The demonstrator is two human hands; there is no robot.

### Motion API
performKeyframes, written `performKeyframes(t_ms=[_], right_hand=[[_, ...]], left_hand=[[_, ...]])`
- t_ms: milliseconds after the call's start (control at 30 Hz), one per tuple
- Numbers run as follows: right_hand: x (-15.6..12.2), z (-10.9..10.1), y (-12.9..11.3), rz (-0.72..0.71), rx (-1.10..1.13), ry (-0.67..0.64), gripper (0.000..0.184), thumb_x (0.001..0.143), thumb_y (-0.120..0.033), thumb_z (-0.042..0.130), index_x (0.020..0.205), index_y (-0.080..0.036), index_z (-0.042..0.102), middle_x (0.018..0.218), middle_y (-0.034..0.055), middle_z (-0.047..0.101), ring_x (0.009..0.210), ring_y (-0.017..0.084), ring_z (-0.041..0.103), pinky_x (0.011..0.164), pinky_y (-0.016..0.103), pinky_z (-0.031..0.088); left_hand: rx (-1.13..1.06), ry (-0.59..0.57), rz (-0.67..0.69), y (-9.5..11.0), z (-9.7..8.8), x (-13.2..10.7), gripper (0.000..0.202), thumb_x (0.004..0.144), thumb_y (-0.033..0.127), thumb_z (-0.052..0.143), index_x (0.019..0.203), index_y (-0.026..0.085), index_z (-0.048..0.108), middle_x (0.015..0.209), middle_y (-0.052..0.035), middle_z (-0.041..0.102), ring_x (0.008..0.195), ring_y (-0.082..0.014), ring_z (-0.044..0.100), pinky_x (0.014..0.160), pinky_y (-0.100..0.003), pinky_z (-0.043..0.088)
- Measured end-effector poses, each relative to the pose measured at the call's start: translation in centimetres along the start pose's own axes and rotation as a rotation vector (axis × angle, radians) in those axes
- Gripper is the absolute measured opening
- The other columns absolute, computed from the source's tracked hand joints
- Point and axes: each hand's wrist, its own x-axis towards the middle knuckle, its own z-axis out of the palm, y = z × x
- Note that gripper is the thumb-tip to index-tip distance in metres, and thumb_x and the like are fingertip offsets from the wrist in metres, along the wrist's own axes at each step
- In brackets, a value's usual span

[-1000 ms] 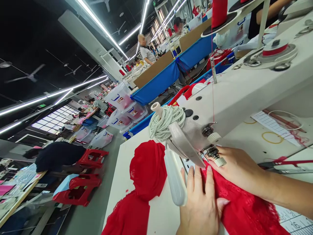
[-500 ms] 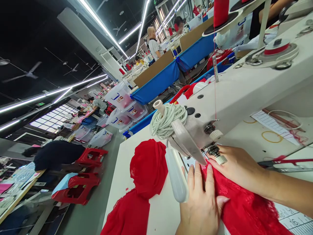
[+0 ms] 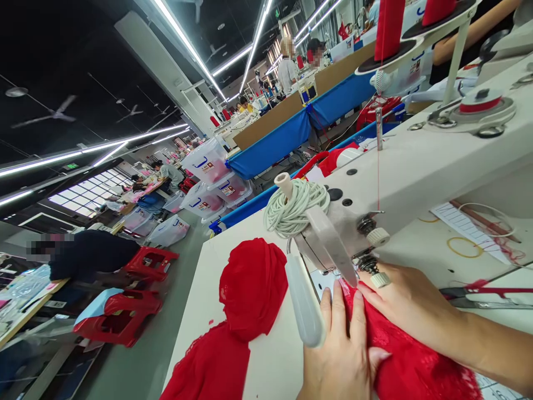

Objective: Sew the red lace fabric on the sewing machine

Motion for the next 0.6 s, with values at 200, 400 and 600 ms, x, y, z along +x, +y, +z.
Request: performKeyframes(t_ms=[200,400,600], right_hand=[[-0.7,-0.3,-0.2,-0.068,-0.026,-0.020,0.028,0.086,-0.010,0.043,0.066,-0.023,0.059,0.059,-0.0012,0.059,0.048,0.015,0.057,0.047,0.026,0.038],[0.0,-1.3,2.5,0.072,-0.016,-0.079,0.025,0.091,-0.016,0.046,0.077,-0.024,0.065,0.079,0.0007,0.070,0.070,0.018,0.068,0.058,0.026,0.044],[1.4,-2.5,2.5,0.127,-0.195,-0.198,0.022,0.089,-0.014,0.053,0.079,-0.024,0.069,0.082,0.0005,0.072,0.075,0.016,0.070,0.059,0.024,0.043]], left_hand=[[-0.037,0.187,-0.013,0.5,0.4,-0.2,0.060,0.092,0.065,0.039,0.117,0.021,0.071,0.119,-0.0125,0.072,0.106,-0.0278,0.067,0.095,-0.043,0.047],[0.004,0.214,0.047,0.6,-0.4,-0.1,0.068,0.091,0.071,0.030,0.111,0.021,0.073,0.109,-0.0134,0.075,0.098,-0.0268,0.070,0.090,-0.041,0.046],[0.017,0.073,0.116,0.1,-0.1,-0.9,0.066,0.086,0.071,0.045,0.125,0.021,0.065,0.120,-0.0133,0.071,0.104,-0.0274,0.068,0.089,-0.041,0.047]])
